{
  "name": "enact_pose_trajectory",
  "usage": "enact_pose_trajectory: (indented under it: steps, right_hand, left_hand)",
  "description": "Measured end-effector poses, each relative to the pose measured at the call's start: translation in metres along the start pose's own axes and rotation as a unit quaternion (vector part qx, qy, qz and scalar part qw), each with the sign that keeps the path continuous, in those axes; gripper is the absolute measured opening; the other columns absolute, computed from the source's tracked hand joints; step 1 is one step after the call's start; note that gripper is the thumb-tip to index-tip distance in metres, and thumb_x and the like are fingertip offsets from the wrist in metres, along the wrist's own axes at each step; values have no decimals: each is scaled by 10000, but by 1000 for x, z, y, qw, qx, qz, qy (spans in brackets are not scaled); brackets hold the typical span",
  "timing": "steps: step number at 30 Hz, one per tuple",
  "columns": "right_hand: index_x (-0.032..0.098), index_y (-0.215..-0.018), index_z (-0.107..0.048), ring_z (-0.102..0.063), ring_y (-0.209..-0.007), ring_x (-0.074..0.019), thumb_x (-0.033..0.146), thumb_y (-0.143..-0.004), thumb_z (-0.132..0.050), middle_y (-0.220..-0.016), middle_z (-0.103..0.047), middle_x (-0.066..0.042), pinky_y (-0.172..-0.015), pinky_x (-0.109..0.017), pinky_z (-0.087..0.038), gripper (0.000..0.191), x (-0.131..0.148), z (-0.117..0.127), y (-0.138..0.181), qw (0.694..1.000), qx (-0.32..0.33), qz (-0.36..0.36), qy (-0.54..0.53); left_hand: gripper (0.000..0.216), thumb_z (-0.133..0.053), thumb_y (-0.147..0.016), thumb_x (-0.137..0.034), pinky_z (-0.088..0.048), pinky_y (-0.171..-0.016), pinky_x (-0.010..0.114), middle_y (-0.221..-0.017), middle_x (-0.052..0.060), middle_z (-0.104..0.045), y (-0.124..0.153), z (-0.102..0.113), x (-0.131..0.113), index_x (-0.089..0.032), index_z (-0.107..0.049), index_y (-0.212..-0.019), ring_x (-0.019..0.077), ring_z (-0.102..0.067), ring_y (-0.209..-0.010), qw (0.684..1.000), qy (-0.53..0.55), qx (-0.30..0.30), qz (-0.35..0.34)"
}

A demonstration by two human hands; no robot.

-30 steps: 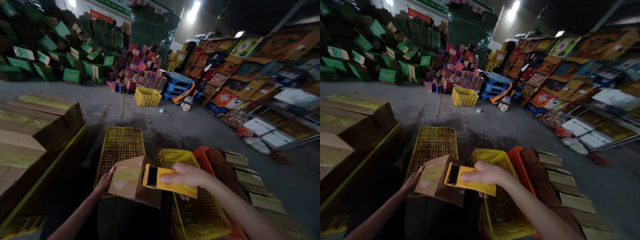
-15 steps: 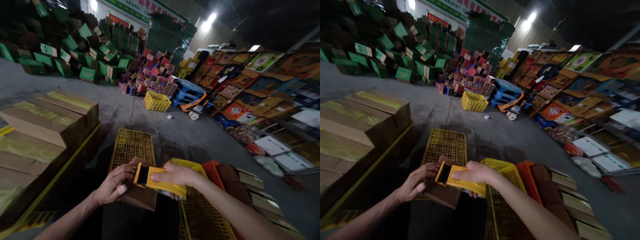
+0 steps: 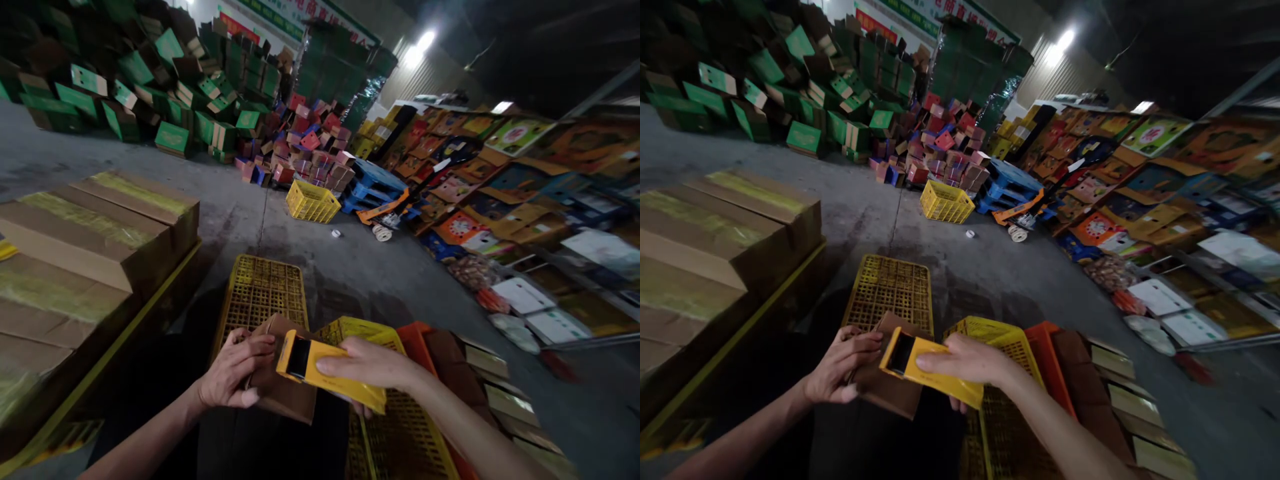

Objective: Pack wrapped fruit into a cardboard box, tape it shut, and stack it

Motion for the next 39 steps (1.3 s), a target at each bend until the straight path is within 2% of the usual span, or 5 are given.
enact_pose_trajectory:
  steps: [4, 10, 19, 32, 39]
  right_hand:
    - [153, -845, -636, -690, -496, -162, 692, -858, -604, -540, -678, -21, -480, -197, -555, 540, -18, 5, 6, 1000, -18, -4, -19]
    - [151, -781, -630, -683, -474, -172, 654, -874, -602, -520, -669, -30, -462, -216, -554, 513, -29, 5, -7, 999, -26, -27, -4]
    - [158, -773, -644, -682, -479, -179, 682, -852, -600, -537, -687, -42, -486, -232, -563, 532, -31, -1, -4, 999, -16, 23, -34]
    - [168, -824, -635, -706, -531, -171, 596, -866, -644, -619, -721, -39, -530, -222, -584, 430, -77, 10, 14, 995, -52, 13, -78]
    - [158, -837, -619, -711, -550, -173, 593, -896, -608, -542, -666, -18, -564, -228, -594, 440, -83, 10, 2, 997, -48, 10, -60]
  left_hand:
    - [465, -464, -980, -497, -318, -1086, 456, -1229, 131, -711, -3, 8, -3, -181, -590, -1297, 299, -587, -1296, 1000, 5, -11, -4]
    - [706, -523, -906, -703, -228, -1177, 515, -1324, 135, -663, -14, 12, -9, -206, -525, -1407, 328, -547, -1332, 997, -15, 81, -7]
    - [987, -561, -890, -700, -260, -1240, 501, -1592, 166, -400, -38, -6, -39, -170, -164, -1622, 332, -356, -1484, 978, -24, 201, -57]
    - [914, -572, -853, -738, -309, -1225, 460, -1539, 123, -496, -35, -5, -24, -232, -332, -1575, 305, -440, -1440, 979, -17, 199, -35]
    - [746, -587, -877, -691, -349, -1205, 482, -1471, 176, -559, -57, -4, -49, -147, -567, -1388, 336, -493, -1397, 970, -68, 222, -74]
Point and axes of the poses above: each hand's wrist, its own y-axis away from the middle knuckle, its own z-axis out of the back of the hand, x = y × z, the point moved 10 cm from there along -y, towards the middle knuckle
